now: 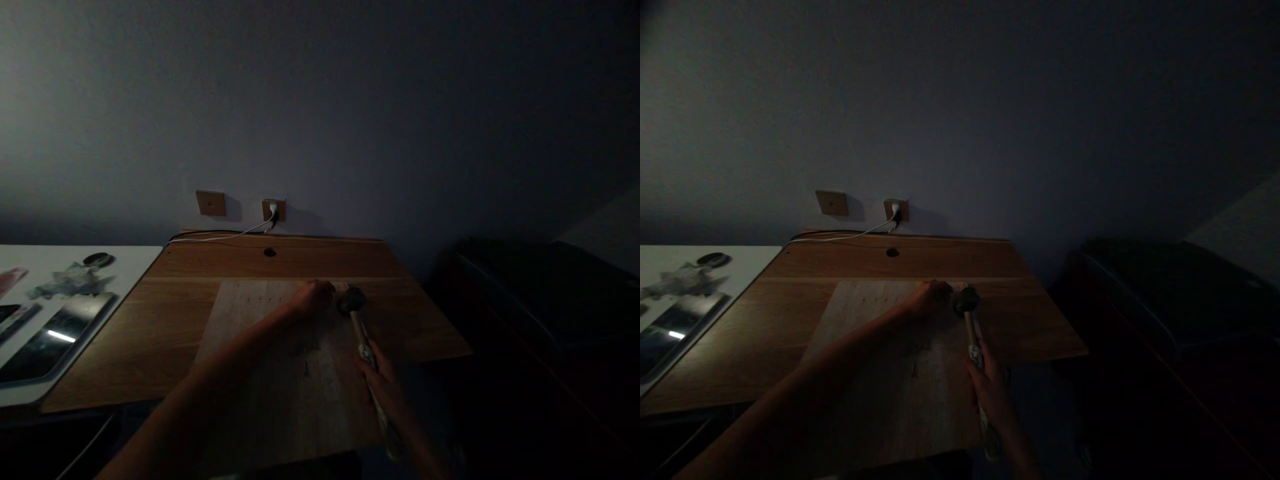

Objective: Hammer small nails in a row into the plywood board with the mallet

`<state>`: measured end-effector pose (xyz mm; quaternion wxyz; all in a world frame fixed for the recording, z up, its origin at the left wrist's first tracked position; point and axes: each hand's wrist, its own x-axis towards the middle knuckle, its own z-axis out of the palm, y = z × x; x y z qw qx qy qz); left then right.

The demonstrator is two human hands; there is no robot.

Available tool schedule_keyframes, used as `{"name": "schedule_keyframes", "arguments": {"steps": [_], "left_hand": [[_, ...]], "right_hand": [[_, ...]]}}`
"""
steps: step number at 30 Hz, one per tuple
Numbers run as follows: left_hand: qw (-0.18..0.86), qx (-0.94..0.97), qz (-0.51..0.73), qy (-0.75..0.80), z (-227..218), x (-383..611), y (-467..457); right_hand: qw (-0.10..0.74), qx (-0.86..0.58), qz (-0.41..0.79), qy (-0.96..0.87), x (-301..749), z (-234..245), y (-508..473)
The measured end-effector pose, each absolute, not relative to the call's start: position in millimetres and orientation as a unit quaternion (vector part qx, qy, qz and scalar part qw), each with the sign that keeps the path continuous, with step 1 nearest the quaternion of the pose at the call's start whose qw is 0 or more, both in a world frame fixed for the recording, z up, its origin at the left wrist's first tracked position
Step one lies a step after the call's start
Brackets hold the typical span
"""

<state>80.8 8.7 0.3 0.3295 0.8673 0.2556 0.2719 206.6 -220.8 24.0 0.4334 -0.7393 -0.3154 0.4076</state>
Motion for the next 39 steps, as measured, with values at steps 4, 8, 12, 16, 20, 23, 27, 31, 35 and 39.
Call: {"name": "schedule_keyframes", "arguments": {"steps": [4, 8, 12, 16, 20, 23, 27, 31, 35, 39], "left_hand": [[0.327, 0.864, 0.275, 0.265, 2, 81, 9], [0.35, 0.85, 0.284, 0.273, 3, 80, 7], [0.358, 0.846, 0.287, 0.272, 2, 80, 6], [0.353, 0.849, 0.277, 0.278, 3, 80, 7], [0.362, 0.847, 0.27, 0.282, 4, 80, 7], [0.375, 0.842, 0.27, 0.277, 3, 79, 8], [0.395, 0.833, 0.271, 0.275, 2, 80, 8], [0.398, 0.829, 0.275, 0.281, 5, 80, 6], [0.388, 0.832, 0.282, 0.279, 7, 79, 5], [0.374, 0.837, 0.271, 0.293, 5, 82, 6]], "right_hand": [[0.412, -0.751, 0.432, -0.282, 208, 30, -221], [0.405, -0.737, 0.494, -0.222, 213, 40, -221], [0.412, -0.726, 0.509, -0.211, 214, 45, -217], [0.431, -0.718, 0.48, -0.26, 210, 49, -209], [0.47, -0.72, 0.395, -0.323, 208, 81, -209], [0.532, -0.678, 0.322, -0.392, 205, 118, -217], [0.55, -0.664, 0.281, -0.422, 196, 129, -220], [0.439, -0.706, 0.382, -0.403, 192, 83, -205], [0.413, -0.727, 0.395, -0.381, 199, 43, -191], [0.413, -0.719, 0.411, -0.379, 202, 41, -189]]}}
